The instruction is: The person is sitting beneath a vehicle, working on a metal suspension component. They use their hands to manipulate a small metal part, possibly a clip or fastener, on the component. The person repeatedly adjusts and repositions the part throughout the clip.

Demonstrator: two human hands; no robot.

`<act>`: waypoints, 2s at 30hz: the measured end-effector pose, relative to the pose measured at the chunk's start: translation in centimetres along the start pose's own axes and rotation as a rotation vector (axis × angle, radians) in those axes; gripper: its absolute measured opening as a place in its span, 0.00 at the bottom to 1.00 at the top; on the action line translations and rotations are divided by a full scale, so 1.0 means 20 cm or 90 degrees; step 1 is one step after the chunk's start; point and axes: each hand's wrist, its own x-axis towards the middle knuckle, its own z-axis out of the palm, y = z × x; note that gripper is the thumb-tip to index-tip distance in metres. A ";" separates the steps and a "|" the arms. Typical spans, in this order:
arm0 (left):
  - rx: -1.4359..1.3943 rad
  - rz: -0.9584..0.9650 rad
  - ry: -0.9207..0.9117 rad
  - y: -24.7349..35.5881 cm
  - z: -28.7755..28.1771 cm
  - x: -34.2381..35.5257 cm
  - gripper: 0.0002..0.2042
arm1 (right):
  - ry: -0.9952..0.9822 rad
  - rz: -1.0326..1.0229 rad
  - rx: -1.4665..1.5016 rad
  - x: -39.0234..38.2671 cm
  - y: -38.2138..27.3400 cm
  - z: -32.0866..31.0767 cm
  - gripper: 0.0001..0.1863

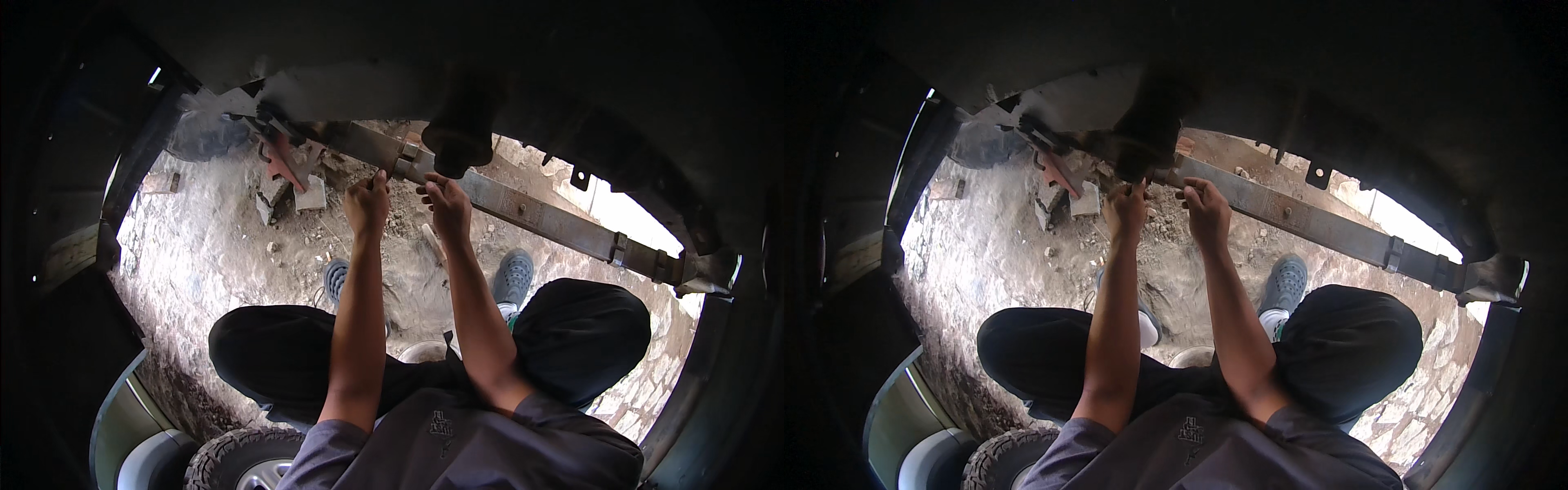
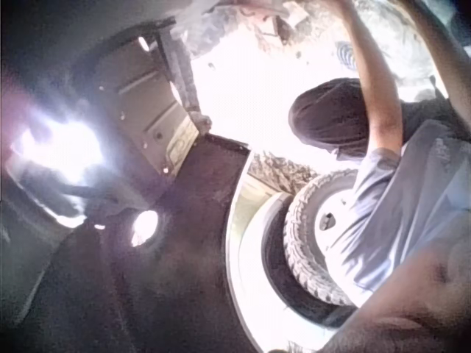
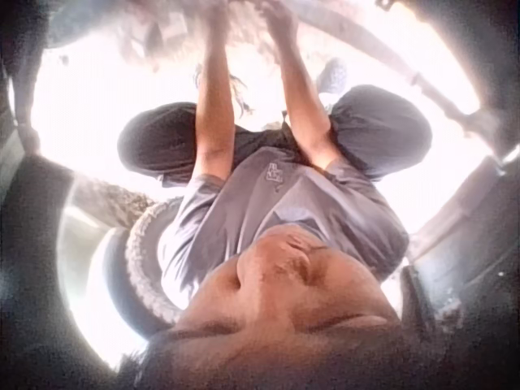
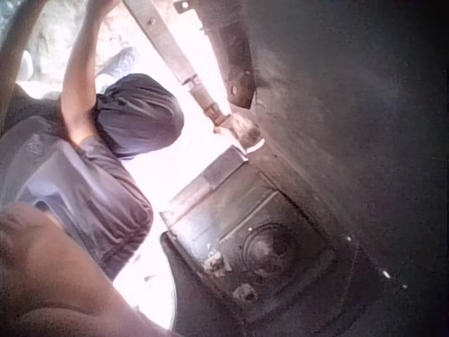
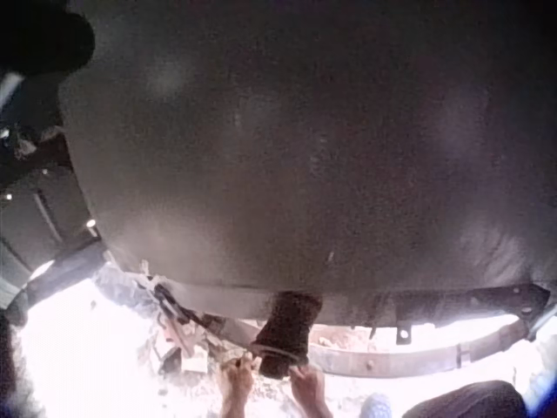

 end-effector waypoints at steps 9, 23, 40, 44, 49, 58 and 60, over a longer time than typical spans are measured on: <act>0.043 0.033 0.050 0.03 0.06 0.08 0.22 | 0.004 0.004 -0.040 -0.01 -0.02 0.02 0.14; 0.080 -0.007 0.007 0.05 0.01 0.13 0.21 | 0.009 0.019 -0.039 -0.01 -0.05 0.01 0.13; 0.023 -0.005 -0.048 0.02 0.00 0.05 0.23 | -0.003 0.004 -0.077 0.00 -0.03 -0.04 0.15; 0.021 0.011 -0.019 0.03 0.00 0.14 0.23 | -0.011 0.011 -0.039 -0.01 -0.03 -0.02 0.14; 0.081 0.059 0.008 -0.03 0.04 0.13 0.23 | 0.001 0.036 -0.058 -0.01 -0.04 -0.01 0.14; -0.094 -0.163 -0.108 -0.02 0.07 0.15 0.25 | 0.009 0.001 -0.047 0.00 -0.01 0.00 0.12; -0.106 -0.171 -0.088 -0.02 0.12 0.20 0.26 | 0.008 -0.012 -0.049 0.00 -0.01 0.01 0.12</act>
